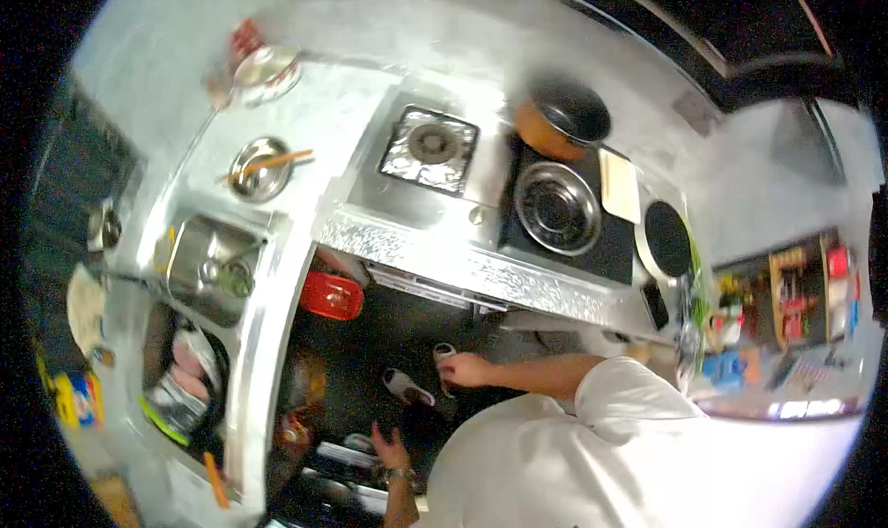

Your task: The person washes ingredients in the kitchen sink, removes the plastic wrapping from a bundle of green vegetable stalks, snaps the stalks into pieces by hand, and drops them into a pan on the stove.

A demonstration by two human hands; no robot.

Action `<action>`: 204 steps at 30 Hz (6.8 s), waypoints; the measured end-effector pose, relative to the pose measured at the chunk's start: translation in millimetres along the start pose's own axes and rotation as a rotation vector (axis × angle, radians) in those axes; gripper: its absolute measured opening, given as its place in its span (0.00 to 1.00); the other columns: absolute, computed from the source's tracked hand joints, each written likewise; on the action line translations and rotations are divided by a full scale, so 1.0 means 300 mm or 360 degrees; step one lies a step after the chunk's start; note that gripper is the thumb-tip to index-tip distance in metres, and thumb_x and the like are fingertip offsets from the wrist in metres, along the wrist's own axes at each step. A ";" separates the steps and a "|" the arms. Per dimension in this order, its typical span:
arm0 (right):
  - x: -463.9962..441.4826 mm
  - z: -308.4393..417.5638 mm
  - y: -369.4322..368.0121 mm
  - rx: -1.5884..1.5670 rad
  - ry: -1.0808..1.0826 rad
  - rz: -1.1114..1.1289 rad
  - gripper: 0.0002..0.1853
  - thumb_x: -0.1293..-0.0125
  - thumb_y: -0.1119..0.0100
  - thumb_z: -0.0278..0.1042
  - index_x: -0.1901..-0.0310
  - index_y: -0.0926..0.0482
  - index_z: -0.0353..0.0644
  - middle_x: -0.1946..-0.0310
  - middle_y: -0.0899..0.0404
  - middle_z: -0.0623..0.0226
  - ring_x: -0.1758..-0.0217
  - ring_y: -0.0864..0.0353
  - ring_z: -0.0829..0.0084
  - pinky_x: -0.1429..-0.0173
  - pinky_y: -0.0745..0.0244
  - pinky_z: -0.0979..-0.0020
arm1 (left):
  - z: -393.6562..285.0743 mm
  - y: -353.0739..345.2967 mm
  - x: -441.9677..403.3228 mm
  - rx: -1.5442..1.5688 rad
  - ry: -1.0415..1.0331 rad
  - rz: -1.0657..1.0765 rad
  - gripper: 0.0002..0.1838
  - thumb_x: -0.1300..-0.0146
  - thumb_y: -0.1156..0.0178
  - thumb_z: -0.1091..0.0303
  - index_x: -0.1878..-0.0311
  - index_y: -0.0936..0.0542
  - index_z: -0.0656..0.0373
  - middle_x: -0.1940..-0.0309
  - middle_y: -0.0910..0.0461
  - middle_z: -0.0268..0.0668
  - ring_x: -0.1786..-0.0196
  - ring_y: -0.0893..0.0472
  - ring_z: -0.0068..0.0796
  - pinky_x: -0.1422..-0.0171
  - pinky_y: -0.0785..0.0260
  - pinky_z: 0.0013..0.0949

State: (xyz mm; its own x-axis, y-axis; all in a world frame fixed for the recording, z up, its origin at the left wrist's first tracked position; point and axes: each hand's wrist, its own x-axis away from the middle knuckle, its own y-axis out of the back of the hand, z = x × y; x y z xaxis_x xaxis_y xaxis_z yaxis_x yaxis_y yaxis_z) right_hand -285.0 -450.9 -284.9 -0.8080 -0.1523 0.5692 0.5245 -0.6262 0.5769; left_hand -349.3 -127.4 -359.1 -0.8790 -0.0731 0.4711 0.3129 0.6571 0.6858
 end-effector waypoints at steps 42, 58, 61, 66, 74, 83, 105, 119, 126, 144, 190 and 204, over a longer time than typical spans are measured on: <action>0.649 -0.575 0.023 -0.0843 -0.0523 -0.0781 0.24 0.32 0.48 0.50 0.41 0.23 0.45 0.47 0.20 0.54 0.45 0.21 0.55 0.41 0.26 0.57 | -0.440 0.061 -0.242 0.0467 0.0144 0.0636 0.24 0.31 0.43 0.65 0.34 0.30 0.62 0.51 0.19 0.47 0.54 0.20 0.37 0.46 0.28 0.36; 0.664 -0.312 0.364 -0.0975 0.0117 -0.1065 0.18 0.34 0.41 0.37 0.45 0.23 0.41 0.57 0.17 0.57 0.56 0.16 0.59 0.50 0.22 0.61 | -0.152 0.037 -0.206 -0.0380 -0.0176 0.0548 0.26 0.32 0.42 0.61 0.35 0.29 0.63 0.41 0.23 0.49 0.41 0.23 0.47 0.37 0.31 0.43; 0.669 -0.201 0.523 -0.0918 0.0228 -0.1210 0.18 0.36 0.38 0.35 0.45 0.23 0.42 0.57 0.17 0.56 0.55 0.17 0.59 0.48 0.22 0.60 | -0.174 0.021 -0.222 -0.0164 -0.0010 0.0598 0.25 0.32 0.42 0.59 0.36 0.27 0.61 0.42 0.23 0.50 0.42 0.23 0.49 0.39 0.29 0.45; 0.630 -0.229 0.786 -0.0409 0.0111 -0.2162 0.27 0.41 0.32 0.34 0.40 0.28 0.40 0.45 0.23 0.54 0.43 0.23 0.55 0.38 0.28 0.59 | -0.357 0.006 -0.261 -0.0678 0.0065 0.0399 0.26 0.33 0.41 0.55 0.37 0.26 0.59 0.43 0.23 0.52 0.45 0.22 0.52 0.43 0.28 0.48; 0.566 -0.613 1.139 0.0028 -0.0696 -0.2457 0.43 0.45 0.32 0.48 0.32 0.38 0.36 0.31 0.41 0.42 0.28 0.42 0.46 0.26 0.45 0.54 | -0.304 0.052 -0.442 -0.0717 -0.0049 0.0316 0.28 0.34 0.42 0.48 0.37 0.24 0.54 0.47 0.20 0.49 0.48 0.20 0.52 0.46 0.27 0.48; 0.419 -0.925 1.314 0.0322 -0.1219 -0.1756 0.59 0.53 0.36 0.74 0.23 0.52 0.56 0.24 0.52 0.51 0.22 0.55 0.41 0.25 0.55 0.40 | -0.423 0.225 -0.332 -0.0726 0.0257 0.0215 0.28 0.33 0.44 0.52 0.35 0.28 0.58 0.43 0.22 0.50 0.43 0.22 0.50 0.40 0.30 0.46; 0.399 -0.848 1.334 -0.0045 -0.1274 -0.1715 0.56 0.55 0.32 0.64 0.24 0.49 0.58 0.23 0.57 0.53 0.21 0.59 0.45 0.32 0.49 0.29 | -0.072 -0.115 -0.285 -0.0254 0.0208 0.0466 0.30 0.33 0.43 0.53 0.35 0.30 0.63 0.42 0.23 0.47 0.40 0.24 0.46 0.37 0.32 0.44; 0.660 -0.924 1.390 -0.2785 0.0395 -0.1823 0.44 0.36 0.41 0.48 0.24 0.51 0.47 0.33 0.35 0.57 0.35 0.31 0.58 0.34 0.35 0.61 | -0.289 -0.010 -0.314 -0.0370 0.0076 0.0292 0.37 0.36 0.41 0.45 0.31 0.33 0.61 0.36 0.29 0.51 0.33 0.30 0.51 0.31 0.36 0.46; 0.791 -0.608 1.397 -0.2280 0.0546 -0.1689 0.42 0.37 0.43 0.43 0.24 0.50 0.49 0.28 0.40 0.62 0.31 0.35 0.64 0.31 0.39 0.65 | -0.780 0.055 -0.133 0.0112 -0.0252 0.0474 0.26 0.30 0.44 0.62 0.33 0.31 0.64 0.37 0.27 0.45 0.35 0.28 0.37 0.32 0.35 0.36; 0.342 0.284 1.160 0.0424 0.1082 -0.1233 0.51 0.59 0.28 0.47 0.29 0.39 0.48 0.29 0.45 0.45 0.26 0.46 0.43 0.33 0.43 0.43 | -1.735 0.160 0.092 0.2548 -0.0444 0.0594 0.30 0.24 0.60 0.46 0.29 0.39 0.58 0.33 0.31 0.40 0.33 0.30 0.37 0.28 0.39 0.41; -0.174 0.567 0.571 -0.1083 -0.0748 -0.0864 0.24 0.31 0.39 0.34 0.36 0.29 0.36 0.44 0.23 0.60 0.41 0.25 0.70 0.35 0.32 0.70 | -1.166 0.993 -2.271 0.3003 0.0189 -0.0530 0.29 0.27 0.55 0.48 0.28 0.41 0.50 0.34 0.32 0.39 0.36 0.27 0.36 0.33 0.33 0.41; -0.199 0.513 0.570 -0.1009 -0.0725 -0.0646 0.29 0.30 0.41 0.38 0.32 0.35 0.34 0.36 0.28 0.54 0.34 0.28 0.65 0.31 0.36 0.68 | -1.064 1.139 -2.187 0.2623 0.0263 -0.0394 0.25 0.29 0.46 0.57 0.35 0.36 0.60 0.47 0.24 0.40 0.52 0.19 0.35 0.58 0.23 0.30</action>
State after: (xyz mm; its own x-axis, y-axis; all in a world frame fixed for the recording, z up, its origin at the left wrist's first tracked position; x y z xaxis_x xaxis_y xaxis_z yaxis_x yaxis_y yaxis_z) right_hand -105.8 -431.1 -130.0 -0.6429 0.4092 0.6475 -0.1372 -0.8932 0.4282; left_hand 449.0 -94.4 -256.6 -0.7677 -0.2910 0.5710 -0.5990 0.6427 -0.4777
